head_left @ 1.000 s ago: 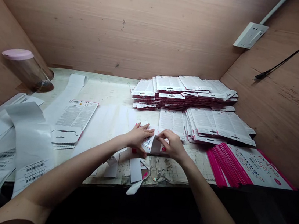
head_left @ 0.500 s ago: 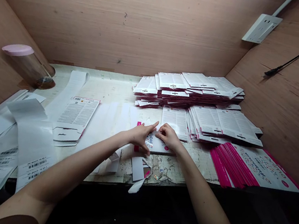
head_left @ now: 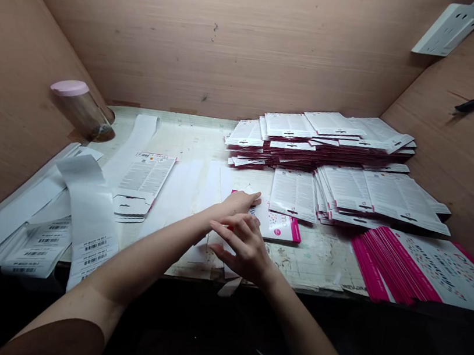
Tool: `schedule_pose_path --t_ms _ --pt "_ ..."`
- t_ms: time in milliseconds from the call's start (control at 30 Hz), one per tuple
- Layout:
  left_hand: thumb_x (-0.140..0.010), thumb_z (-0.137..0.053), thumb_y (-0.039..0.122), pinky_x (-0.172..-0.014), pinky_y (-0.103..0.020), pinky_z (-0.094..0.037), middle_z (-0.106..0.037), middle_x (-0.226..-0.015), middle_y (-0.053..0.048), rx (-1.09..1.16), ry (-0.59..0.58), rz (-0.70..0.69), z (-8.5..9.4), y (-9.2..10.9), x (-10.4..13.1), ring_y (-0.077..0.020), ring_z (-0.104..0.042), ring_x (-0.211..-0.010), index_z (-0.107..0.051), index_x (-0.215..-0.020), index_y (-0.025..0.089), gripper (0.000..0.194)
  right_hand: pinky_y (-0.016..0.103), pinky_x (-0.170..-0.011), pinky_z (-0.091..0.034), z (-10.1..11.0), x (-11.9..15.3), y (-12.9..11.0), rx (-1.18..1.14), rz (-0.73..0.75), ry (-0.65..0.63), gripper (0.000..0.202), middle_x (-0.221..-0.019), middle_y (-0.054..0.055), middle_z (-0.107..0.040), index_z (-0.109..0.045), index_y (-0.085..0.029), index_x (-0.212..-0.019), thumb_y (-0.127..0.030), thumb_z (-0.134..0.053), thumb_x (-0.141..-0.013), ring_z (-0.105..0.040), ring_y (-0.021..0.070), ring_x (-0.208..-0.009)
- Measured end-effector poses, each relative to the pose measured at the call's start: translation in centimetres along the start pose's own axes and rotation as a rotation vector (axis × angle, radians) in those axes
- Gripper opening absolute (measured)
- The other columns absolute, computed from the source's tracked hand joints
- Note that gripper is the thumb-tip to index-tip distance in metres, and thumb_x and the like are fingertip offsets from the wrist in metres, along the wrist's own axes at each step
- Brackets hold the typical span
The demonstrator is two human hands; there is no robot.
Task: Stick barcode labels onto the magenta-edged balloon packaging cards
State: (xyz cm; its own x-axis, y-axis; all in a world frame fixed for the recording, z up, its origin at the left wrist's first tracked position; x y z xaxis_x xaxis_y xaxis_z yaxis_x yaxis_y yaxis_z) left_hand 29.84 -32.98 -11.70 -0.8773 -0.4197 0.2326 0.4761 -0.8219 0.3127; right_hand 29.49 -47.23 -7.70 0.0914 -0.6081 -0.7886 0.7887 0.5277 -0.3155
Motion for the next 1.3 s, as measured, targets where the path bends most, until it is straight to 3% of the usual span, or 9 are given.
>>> schedule_pose_path --t_ms 133,267,433,667,867,1000,1067,1200,1300 --pt "-0.07 -0.073 0.052 -0.094 -0.03 -0.046 -0.059 -0.137 -0.004 0.007 -0.002 -0.043 0.0 0.1 0.0 -0.0276 -0.059 -0.12 -0.028 -0.149 0.021 0.095 0.04 -0.078 -0.048 0.0 1.8 -0.9 0.117 0.019 0.111 0.022 -0.092 0.007 -0.067 -0.064 -0.02 -0.105 -0.008 -0.056 -0.088 -0.056 0.0208 -0.089" --pt "-0.066 -0.075 0.056 -0.095 -0.033 -0.046 -0.061 -0.135 -0.008 0.002 0.021 -0.051 0.0 0.3 0.1 -0.032 -0.059 -0.12 -0.032 -0.148 0.018 0.1 0.039 -0.081 -0.052 0.0 3.9 -1.1 0.217 0.157 0.004 0.022 -0.092 0.006 -0.069 -0.068 -0.021 -0.096 -0.007 -0.053 -0.089 -0.06 0.0199 -0.087" --pt "-0.067 -0.074 0.056 -0.091 -0.034 -0.047 -0.064 -0.13 -0.011 0.004 0.039 -0.044 -0.1 0.3 0.3 -0.0323 -0.061 -0.116 -0.035 -0.146 0.017 0.095 0.041 -0.086 -0.055 -0.5 5.1 -1.2 0.233 0.157 -0.083 0.022 -0.092 0.005 -0.07 -0.068 -0.022 -0.098 -0.009 -0.054 -0.089 -0.064 0.0205 -0.088" --pt "-0.066 -0.075 0.055 -0.091 -0.035 -0.047 -0.065 -0.129 -0.01 0.039 0.045 -0.041 -0.3 0.2 0.2 -0.0337 -0.06 -0.117 -0.039 -0.143 0.017 0.093 0.043 -0.093 -0.056 -0.2 5.0 -1.0 0.271 0.158 -0.004 0.018 -0.086 0.004 -0.071 -0.068 -0.02 -0.09 -0.008 -0.055 -0.088 -0.065 0.0196 -0.085" --pt "-0.065 -0.08 0.046 -0.092 -0.03 -0.047 -0.062 -0.134 -0.005 0.093 0.006 -0.042 0.1 -0.4 -0.1 -0.0283 -0.059 -0.12 -0.032 -0.147 0.021 0.099 0.045 -0.097 -0.054 0.8 6.0 -2.3 0.103 0.182 -0.068 0.018 -0.093 0.007 -0.071 -0.065 -0.016 -0.094 -0.004 -0.054 -0.085 -0.064 0.0217 -0.094" --pt "-0.063 -0.082 0.045 -0.093 -0.031 -0.046 -0.062 -0.134 -0.006 0.107 -0.005 -0.028 0.3 -0.4 -0.3 -0.0297 -0.058 -0.122 -0.028 -0.148 0.019 0.104 0.044 -0.084 -0.054 4.6 3.8 3.1 -0.125 -0.262 -0.036 0.016 -0.086 0.005 -0.066 -0.055 -0.024 -0.099 -0.012 -0.051 -0.089 -0.06 0.0215 -0.086" --pt "-0.062 -0.082 0.045 -0.091 -0.032 -0.047 -0.063 -0.132 -0.01 0.104 0.001 -0.014 0.4 -0.4 -0.3 -0.0318 -0.059 -0.12 -0.03 -0.148 0.016 0.104 0.04 -0.078 -0.051 5.6 2.2 7.6 -0.102 -0.467 -0.152 0.009 -0.086 0.005 -0.061 -0.053 -0.024 -0.095 -0.019 -0.055 -0.088 -0.057 0.0215 -0.083" --pt "-0.06 -0.083 0.045 -0.086 -0.033 -0.048 -0.068 -0.124 -0.011 0.092 0.018 -0.008 0.5 -0.2 -0.1 -0.034 -0.061 -0.116 -0.037 -0.144 0.018 0.1 0.041 -0.086 -0.043 4.5 0.2 14.3 -0.048 -0.604 -0.464 0.01 -0.088 0.004 -0.06 -0.051 -0.023 -0.088 -0.019 -0.058 -0.083 -0.055 0.0222 -0.09" --pt "-0.061 -0.082 0.044 -0.084 -0.033 -0.049 -0.071 -0.118 -0.008 0.087 0.025 -0.017 0.6 -0.2 0.0 -0.0333 -0.063 -0.112 -0.038 -0.144 0.023 0.096 0.039 -0.086 -0.04 2.8 0.2 15.9 -0.023 -0.625 -0.496 0.009 -0.089 0.003 -0.06 -0.051 -0.023 -0.088 -0.021 -0.058 -0.083 -0.055 0.0208 -0.088"
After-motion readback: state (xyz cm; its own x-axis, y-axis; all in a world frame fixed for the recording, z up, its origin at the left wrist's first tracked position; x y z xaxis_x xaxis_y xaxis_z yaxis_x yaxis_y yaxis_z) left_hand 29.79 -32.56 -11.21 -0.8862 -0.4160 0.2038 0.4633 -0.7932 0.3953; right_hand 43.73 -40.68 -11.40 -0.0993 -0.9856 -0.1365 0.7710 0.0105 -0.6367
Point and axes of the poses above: each hand's wrist, its own x-axis away from the middle knuckle, its own z-axis out of the back of the hand, y = z × x, the point moved 3 cm from there along -x, towards the middle knuckle
